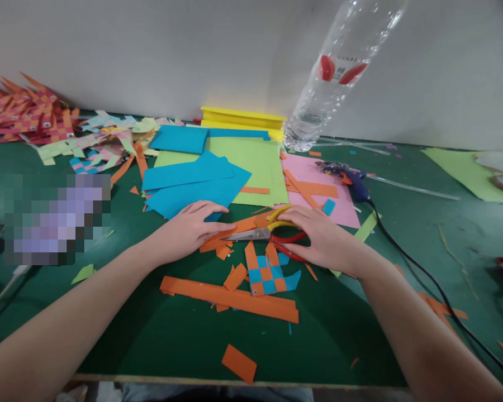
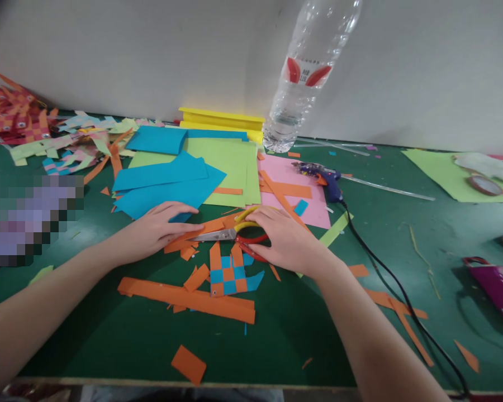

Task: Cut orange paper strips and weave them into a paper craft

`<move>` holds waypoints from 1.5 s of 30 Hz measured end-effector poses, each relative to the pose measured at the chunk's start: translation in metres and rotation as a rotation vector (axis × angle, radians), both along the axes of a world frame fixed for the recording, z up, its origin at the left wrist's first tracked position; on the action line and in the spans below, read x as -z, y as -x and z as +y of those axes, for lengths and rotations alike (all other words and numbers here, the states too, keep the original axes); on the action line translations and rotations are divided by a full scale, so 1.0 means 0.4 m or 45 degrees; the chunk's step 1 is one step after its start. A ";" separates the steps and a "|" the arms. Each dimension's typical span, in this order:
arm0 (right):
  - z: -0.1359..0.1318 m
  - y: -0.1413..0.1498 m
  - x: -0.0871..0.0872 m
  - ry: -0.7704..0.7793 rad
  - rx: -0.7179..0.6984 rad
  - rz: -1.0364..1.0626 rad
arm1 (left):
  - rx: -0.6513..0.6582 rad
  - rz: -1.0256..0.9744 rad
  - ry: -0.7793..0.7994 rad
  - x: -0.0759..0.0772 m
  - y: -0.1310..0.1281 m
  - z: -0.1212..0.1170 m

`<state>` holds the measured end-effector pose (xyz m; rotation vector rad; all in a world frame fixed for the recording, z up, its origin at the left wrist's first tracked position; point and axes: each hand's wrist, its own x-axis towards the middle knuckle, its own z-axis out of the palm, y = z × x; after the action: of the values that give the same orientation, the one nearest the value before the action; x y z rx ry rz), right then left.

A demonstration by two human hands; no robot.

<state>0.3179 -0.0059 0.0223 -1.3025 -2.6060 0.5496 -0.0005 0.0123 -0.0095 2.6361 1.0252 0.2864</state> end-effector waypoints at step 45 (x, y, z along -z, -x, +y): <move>0.001 0.010 -0.004 -0.053 -0.091 -0.005 | -0.008 0.009 0.019 -0.008 -0.003 -0.001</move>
<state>0.3140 -0.0056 0.0239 -1.2034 -2.6610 0.5012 0.0009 0.0121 -0.0064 2.6227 1.0340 0.2699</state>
